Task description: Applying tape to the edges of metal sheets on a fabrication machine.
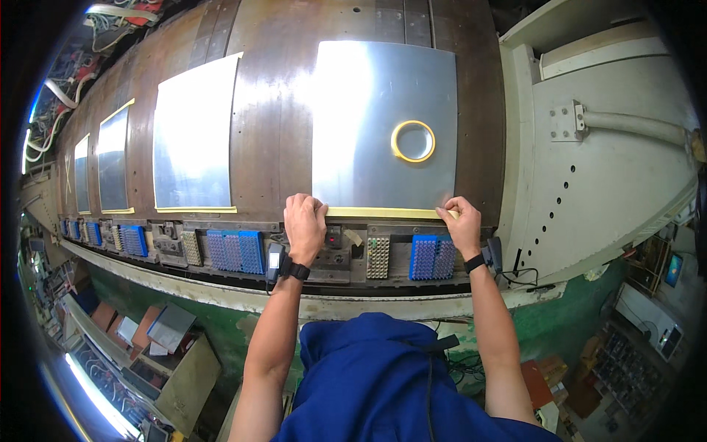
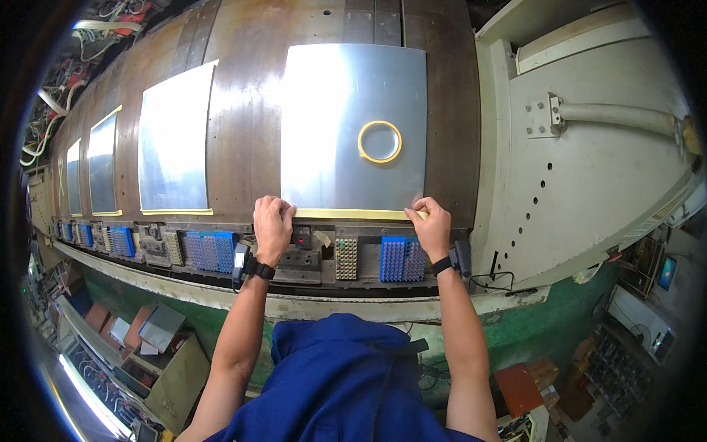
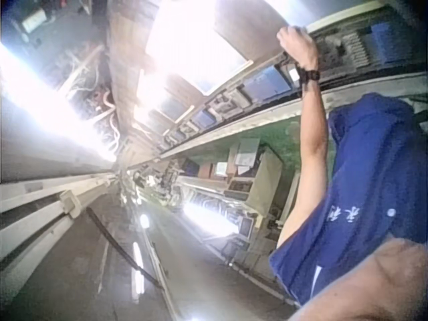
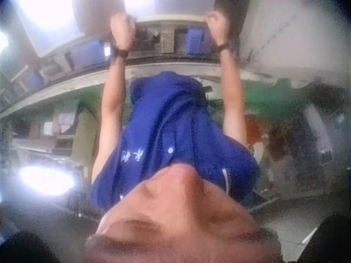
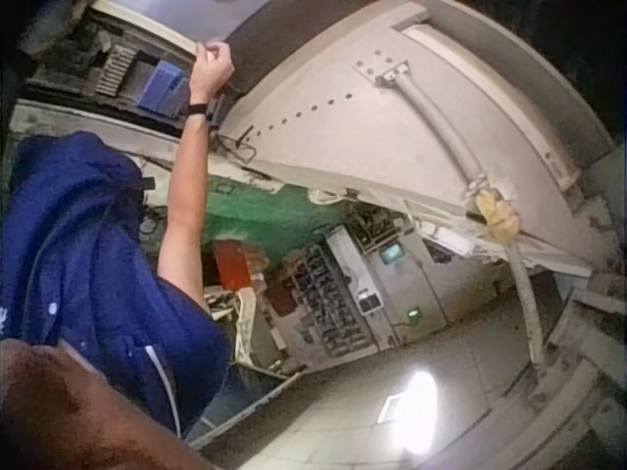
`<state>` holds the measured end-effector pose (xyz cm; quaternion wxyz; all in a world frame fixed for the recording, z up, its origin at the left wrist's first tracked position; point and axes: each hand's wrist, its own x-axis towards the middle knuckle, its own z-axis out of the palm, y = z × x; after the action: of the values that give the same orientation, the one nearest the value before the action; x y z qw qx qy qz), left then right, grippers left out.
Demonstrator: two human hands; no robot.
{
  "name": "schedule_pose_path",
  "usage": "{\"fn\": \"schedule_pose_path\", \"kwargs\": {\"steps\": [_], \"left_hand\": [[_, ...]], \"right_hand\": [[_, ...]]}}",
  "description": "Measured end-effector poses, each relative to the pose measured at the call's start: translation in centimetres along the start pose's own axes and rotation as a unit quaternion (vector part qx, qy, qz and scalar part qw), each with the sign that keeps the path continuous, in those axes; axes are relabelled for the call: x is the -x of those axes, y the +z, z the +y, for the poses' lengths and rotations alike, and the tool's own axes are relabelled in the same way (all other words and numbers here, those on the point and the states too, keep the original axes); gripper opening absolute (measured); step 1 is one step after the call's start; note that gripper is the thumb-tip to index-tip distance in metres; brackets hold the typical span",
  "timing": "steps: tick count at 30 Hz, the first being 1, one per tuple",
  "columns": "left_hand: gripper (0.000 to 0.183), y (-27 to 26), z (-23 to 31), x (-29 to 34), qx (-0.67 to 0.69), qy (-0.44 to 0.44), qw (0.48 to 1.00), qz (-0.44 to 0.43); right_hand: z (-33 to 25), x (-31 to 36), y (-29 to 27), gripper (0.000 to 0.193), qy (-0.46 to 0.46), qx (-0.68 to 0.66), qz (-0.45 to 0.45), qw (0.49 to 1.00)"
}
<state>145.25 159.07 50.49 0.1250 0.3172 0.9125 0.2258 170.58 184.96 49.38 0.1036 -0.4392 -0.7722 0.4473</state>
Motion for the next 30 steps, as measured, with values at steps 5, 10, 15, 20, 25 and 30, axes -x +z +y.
{"fn": "schedule_pose_path", "kwargs": {"steps": [5,10,15,20,25,30], "left_hand": [[0.029,-0.6,-0.2,-0.4,-0.035,-0.047,0.997,0.050],[0.042,-0.4,-1.4,-0.8,0.003,-0.044,0.999,0.031],[0.046,-0.5,-1.8,-0.7,0.012,-0.043,0.998,0.043],[0.045,-0.4,-2.2,-0.9,0.010,-0.026,0.999,0.042],[0.055,-0.4,0.7,-1.3,-0.067,-0.131,0.989,0.020],[0.049,-0.8,-1.1,-1.8,-0.013,-0.072,0.997,-0.002]], "right_hand": [[-2.9,-0.5,-0.6,0.035,-0.027,0.285,0.049,0.957],[-7.6,-0.6,5.5,0.044,-0.215,0.190,-0.026,0.958],[-11.3,-0.9,16.8,0.038,-0.273,0.161,-0.088,0.944],[-10.1,-0.9,14.1,0.028,-0.268,0.194,-0.038,0.943],[-0.4,-0.5,0.2,0.043,-0.115,0.262,0.042,0.957],[-1.1,-1.2,-1.8,0.035,-0.154,0.257,0.002,0.954]]}}
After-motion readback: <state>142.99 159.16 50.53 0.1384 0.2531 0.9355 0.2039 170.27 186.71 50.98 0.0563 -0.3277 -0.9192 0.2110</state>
